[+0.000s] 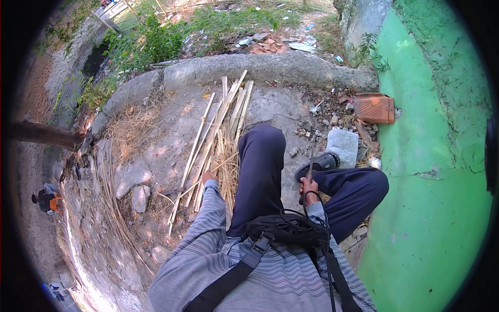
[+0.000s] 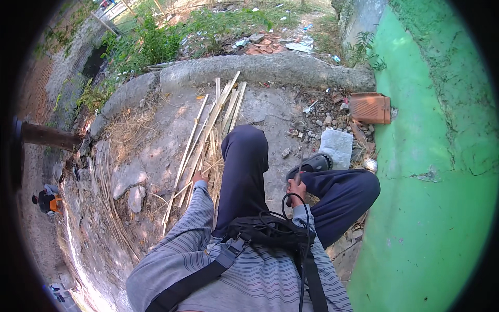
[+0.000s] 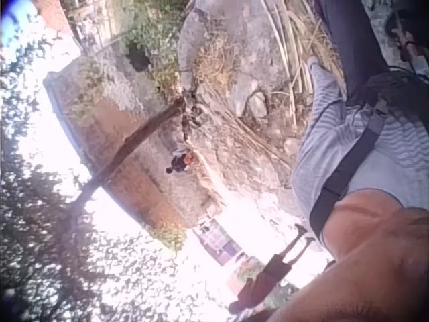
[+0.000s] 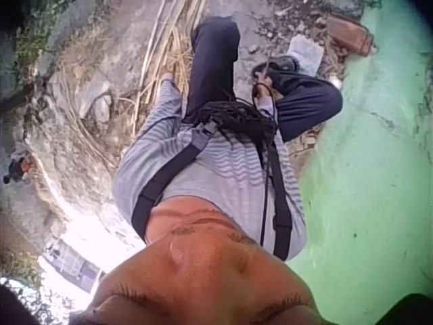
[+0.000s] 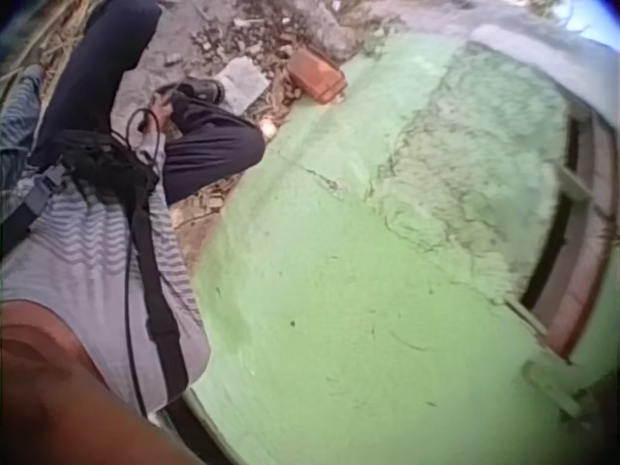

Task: The person strips the outer bark from a length of bamboo using a knife while seated outdoors.

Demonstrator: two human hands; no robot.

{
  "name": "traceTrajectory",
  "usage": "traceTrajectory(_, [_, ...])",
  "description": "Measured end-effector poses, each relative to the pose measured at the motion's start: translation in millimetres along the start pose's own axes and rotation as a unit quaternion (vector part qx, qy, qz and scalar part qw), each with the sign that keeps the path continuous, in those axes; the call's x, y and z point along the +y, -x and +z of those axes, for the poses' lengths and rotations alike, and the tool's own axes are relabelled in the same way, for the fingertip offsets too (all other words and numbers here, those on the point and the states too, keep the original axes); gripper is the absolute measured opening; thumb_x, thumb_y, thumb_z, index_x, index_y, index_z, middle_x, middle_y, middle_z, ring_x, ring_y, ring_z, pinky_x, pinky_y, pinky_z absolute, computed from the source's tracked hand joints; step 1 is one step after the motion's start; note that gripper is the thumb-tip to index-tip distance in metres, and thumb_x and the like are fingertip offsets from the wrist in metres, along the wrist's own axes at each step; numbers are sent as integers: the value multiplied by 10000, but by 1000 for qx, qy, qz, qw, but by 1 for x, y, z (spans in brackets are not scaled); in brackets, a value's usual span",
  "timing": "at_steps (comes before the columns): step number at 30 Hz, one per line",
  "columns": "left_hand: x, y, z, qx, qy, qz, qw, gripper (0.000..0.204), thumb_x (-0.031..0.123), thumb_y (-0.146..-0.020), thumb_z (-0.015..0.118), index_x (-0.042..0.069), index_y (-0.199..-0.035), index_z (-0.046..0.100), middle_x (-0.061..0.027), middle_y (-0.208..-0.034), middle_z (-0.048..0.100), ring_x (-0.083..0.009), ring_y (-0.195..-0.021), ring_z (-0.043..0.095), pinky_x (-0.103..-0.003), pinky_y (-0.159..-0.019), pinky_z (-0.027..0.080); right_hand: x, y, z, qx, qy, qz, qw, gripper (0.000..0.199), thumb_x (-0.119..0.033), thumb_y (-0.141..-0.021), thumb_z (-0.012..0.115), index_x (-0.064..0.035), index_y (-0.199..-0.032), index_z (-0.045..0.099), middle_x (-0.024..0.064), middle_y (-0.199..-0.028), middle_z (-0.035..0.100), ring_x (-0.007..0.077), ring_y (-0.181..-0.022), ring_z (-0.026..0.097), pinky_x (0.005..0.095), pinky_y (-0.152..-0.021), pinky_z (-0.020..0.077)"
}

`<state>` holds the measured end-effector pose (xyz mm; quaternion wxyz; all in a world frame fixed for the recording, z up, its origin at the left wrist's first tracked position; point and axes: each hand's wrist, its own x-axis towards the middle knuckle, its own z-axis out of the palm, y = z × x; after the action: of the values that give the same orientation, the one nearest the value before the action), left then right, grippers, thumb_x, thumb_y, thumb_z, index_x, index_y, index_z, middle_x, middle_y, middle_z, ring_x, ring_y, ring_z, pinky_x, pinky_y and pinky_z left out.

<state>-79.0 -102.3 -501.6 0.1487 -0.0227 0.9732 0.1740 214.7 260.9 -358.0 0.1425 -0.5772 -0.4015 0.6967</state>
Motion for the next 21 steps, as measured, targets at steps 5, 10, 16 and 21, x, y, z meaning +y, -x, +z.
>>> traceTrajectory(5, [-11,-20,3,-32,21,-81,996,655,184,-715,762,64,-1323,549,-179,-1196,661,-330,-1122,635,-386,-990,492,11,-2,-5,21,105,6,994,164,-164,-800,668,-29,-861,597,12,-567,522,110,-420,501,279,-380,396])
traceTrajectory(10, [-39,-60,-1,-117,-30,-110,987,626,242,-709,792,70,-1274,585,-167,-1216,656,-299,-1146,629,-383,-989,497,20,-1,2,4,69,-11,998,200,-163,-793,685,3,-853,591,32,-569,532,113,-397,505,292,-368,393])
traceTrajectory(16, [-13,-31,1,-145,-85,-111,980,550,236,-638,887,85,-1130,695,-144,-1093,707,-292,-1023,684,-382,-915,544,29,-5,-10,33,82,-25,996,237,-161,-792,691,7,-920,583,35,-571,535,117,-395,507,291,-362,395])
traceTrajectory(21, [-15,-16,7,-163,-34,-135,977,201,213,-676,873,124,-828,776,-121,-874,741,-245,-864,723,-370,-818,576,35,-13,-9,0,77,-13,997,222,-154,-799,681,8,-918,588,29,-555,524,122,-399,513,298,-370,394])
